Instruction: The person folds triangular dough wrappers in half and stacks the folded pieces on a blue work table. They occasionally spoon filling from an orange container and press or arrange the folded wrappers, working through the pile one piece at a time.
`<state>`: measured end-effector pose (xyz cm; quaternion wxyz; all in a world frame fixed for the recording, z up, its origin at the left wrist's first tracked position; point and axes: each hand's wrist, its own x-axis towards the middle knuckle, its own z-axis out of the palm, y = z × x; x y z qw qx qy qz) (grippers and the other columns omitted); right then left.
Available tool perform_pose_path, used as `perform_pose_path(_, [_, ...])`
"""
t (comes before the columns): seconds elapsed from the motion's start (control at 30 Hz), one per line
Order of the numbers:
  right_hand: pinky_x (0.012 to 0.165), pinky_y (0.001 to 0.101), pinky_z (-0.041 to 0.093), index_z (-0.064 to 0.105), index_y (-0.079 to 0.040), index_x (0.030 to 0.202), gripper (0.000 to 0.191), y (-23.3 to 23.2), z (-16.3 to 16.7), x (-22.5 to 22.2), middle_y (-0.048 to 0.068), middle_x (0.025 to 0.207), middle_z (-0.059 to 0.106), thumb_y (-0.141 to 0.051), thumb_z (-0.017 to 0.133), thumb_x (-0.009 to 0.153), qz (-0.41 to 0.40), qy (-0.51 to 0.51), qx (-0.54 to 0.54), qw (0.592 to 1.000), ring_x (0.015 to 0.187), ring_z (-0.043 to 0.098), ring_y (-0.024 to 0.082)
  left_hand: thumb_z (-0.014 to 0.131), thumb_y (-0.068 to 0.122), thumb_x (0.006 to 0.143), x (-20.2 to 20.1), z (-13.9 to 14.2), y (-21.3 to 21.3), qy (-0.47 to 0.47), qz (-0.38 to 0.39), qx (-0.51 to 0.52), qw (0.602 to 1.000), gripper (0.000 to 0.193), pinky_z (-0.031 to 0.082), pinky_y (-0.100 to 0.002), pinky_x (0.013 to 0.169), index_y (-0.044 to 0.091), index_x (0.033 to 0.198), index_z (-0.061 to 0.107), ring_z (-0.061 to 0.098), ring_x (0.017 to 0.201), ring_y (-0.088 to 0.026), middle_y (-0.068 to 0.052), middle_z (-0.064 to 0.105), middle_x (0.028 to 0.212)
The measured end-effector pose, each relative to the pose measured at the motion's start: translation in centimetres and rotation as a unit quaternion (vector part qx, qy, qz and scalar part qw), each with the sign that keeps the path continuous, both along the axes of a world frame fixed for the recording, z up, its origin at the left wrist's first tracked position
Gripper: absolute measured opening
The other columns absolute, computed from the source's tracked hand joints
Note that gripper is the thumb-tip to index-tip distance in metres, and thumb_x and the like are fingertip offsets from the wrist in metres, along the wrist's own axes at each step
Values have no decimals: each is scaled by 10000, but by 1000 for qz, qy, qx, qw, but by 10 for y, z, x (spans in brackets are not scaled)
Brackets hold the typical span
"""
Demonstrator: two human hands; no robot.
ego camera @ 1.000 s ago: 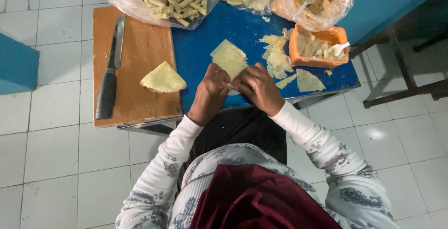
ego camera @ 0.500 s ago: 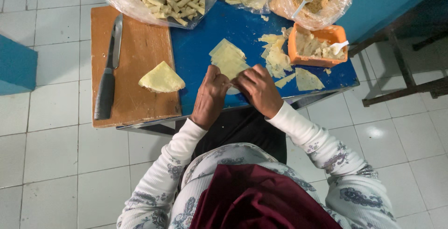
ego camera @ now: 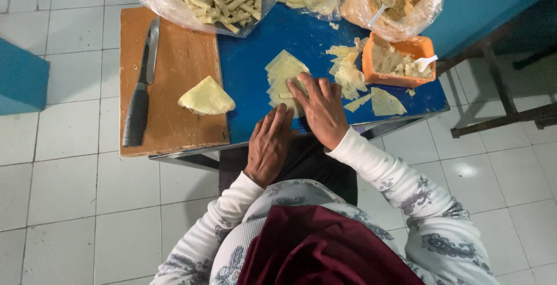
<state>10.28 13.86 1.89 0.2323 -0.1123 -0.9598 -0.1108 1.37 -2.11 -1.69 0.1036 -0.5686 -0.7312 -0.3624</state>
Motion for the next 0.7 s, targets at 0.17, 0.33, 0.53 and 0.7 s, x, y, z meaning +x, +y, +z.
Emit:
perform_pose_path(0.17, [916,430,402,623,-217,1464,649,24,8,-14,42,1406,507,75,611,884,36,-15,-87,995,1104,493,270,701,274,961,1,-4,-3,34,-5,-3,999,592,453,-430,1057,17,1459,510,503,1352,-312,-134,479,1533])
perform_pose_path(0.33, [975,461,373,573,-204,1493,635,28,26,-18,9,1162,650,-56,712,891,127,-5,-215,968,1105,556,260,698,337,968,6,0,-3,56,11,-11,998,602,449,-421,1052,89,1484,511,494,1348,-298,-135,473,1523])
perform_pose_path(0.53, [809,365,506,576,-183,1427,525,43,43,-43,7,968,733,-157,740,929,102,-68,-380,917,874,683,169,694,385,965,7,2,1,88,19,-25,996,616,453,-430,1044,124,1491,508,492,1328,-310,-167,475,1509])
perform_pose_path(0.7, [866,272,588,581,-90,1417,404,90,84,-121,36,1075,766,-174,697,1039,181,39,-577,795,935,734,128,700,398,961,7,-2,0,73,13,-23,997,621,464,-438,1037,144,1493,504,492,1332,-309,-159,460,1505])
